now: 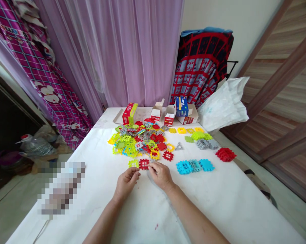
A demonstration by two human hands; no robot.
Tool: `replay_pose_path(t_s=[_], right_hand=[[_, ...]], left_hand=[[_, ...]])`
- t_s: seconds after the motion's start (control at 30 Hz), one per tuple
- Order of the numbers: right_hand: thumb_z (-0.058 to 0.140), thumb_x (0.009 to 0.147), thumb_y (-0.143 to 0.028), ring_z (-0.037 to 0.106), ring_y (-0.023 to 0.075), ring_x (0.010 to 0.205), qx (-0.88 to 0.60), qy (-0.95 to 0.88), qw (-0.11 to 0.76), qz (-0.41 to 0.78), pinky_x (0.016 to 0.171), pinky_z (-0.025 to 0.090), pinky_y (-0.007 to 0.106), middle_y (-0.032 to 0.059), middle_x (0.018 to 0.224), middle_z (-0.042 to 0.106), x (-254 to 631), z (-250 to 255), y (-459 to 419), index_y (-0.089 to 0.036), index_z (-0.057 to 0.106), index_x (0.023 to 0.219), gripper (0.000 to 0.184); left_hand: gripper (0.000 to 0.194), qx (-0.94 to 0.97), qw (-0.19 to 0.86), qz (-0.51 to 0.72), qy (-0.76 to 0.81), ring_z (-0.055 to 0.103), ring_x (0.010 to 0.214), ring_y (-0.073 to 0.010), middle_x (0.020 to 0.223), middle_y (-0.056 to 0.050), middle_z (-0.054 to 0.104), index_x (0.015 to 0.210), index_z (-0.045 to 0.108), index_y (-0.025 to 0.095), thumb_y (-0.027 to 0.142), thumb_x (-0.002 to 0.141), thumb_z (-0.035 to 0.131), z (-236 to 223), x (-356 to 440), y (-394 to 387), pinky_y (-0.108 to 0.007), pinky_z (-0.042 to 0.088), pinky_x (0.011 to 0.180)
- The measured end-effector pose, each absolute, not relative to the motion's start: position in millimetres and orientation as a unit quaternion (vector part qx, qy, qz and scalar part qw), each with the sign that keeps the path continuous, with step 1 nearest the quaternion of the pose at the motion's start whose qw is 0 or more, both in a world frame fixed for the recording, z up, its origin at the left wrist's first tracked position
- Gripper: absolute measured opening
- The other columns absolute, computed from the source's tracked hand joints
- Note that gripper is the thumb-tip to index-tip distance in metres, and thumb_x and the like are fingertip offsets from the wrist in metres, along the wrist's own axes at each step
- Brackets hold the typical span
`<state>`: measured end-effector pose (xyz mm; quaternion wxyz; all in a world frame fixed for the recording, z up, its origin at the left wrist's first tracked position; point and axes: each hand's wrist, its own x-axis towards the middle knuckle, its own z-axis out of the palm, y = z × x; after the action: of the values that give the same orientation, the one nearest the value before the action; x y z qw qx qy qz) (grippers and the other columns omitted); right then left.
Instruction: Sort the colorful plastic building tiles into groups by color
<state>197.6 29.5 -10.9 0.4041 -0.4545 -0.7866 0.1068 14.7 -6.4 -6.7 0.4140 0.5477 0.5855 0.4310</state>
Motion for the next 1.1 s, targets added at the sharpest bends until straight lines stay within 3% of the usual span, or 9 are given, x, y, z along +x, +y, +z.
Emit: replay_pose_path(t_s=[0.1, 0.23, 0.43, 0.77, 0.97, 1.1], right_hand=[[0.048, 0.085, -0.017, 0.065, 0.0172, 0.080, -0.471, -0.778, 0.397, 0.122, 0.075, 0.050, 0.026, 0.0035, 0.083, 0.070, 202, -15, 28, -0.023, 0.066, 0.089, 0.020], [0.048, 0.085, -0.017, 0.066, 0.0180, 0.085, -0.488, -0.765, 0.398, 0.134, 0.079, 0.051, 0.027, 0.0049, 0.090, 0.070, 204, -16, 30, -0.022, 0.067, 0.097, 0.023], [0.048, 0.085, -0.018, 0.066, 0.0177, 0.085, -0.493, -0.756, 0.398, 0.163, 0.080, 0.051, 0.027, 0.0048, 0.089, 0.071, 203, -16, 34, -0.022, 0.068, 0.094, 0.022], [0.050, 0.083, -0.017, 0.066, 0.0174, 0.085, -0.495, -0.747, 0.404, 0.185, 0.080, 0.051, 0.027, 0.0046, 0.089, 0.072, 205, -13, 34, -0.023, 0.069, 0.094, 0.023], [0.050, 0.082, -0.019, 0.067, 0.0164, 0.080, -0.498, -0.723, 0.431, 0.208, 0.076, 0.053, 0.027, 0.0050, 0.092, 0.072, 206, -22, 36, -0.021, 0.065, 0.105, 0.028], [0.055, 0.080, -0.024, 0.063, 0.0120, 0.061, -0.504, -0.709, 0.435, 0.234, 0.066, 0.053, 0.025, 0.0025, 0.090, 0.070, 205, -23, 35, -0.021, 0.056, 0.120, 0.040]], left_hand=[[0.022, 0.645, 0.248, 0.404, 0.599, 0.066, 0.085, -0.0205, 0.093, -0.007, 0.072, 0.096, 0.067, 0.023, 0.035, 0.084, 0.054, -6, 12, -4, -0.033, 0.052, 0.076], [0.029, 0.766, 0.073, 0.312, 0.558, 0.056, 0.113, -0.0275, 0.121, -0.008, 0.066, 0.113, 0.066, 0.025, 0.029, 0.084, 0.059, 2, 17, 2, -0.044, 0.041, 0.097], [0.022, 0.803, 0.016, 0.193, 0.563, 0.059, 0.105, -0.0261, 0.113, -0.006, 0.069, 0.105, 0.067, 0.024, 0.034, 0.086, 0.060, 16, 29, 16, -0.043, 0.038, 0.091], [0.017, 0.847, -0.087, 0.131, 0.508, 0.063, 0.084, -0.0226, 0.084, -0.006, 0.070, 0.084, 0.066, 0.019, 0.031, 0.090, 0.056, 24, 29, 36, -0.037, 0.038, 0.081], [0.023, 0.787, -0.011, 0.231, 0.572, 0.063, 0.074, -0.0204, 0.074, -0.006, 0.069, 0.083, 0.064, 0.019, 0.031, 0.093, 0.046, 26, 16, 39, -0.032, 0.041, 0.073], [0.035, 0.605, 0.234, 0.393, 0.652, 0.058, 0.058, -0.0148, 0.066, -0.001, 0.065, 0.080, 0.061, 0.021, 0.050, 0.089, 0.044, 20, 21, 30, -0.025, 0.041, 0.056]])
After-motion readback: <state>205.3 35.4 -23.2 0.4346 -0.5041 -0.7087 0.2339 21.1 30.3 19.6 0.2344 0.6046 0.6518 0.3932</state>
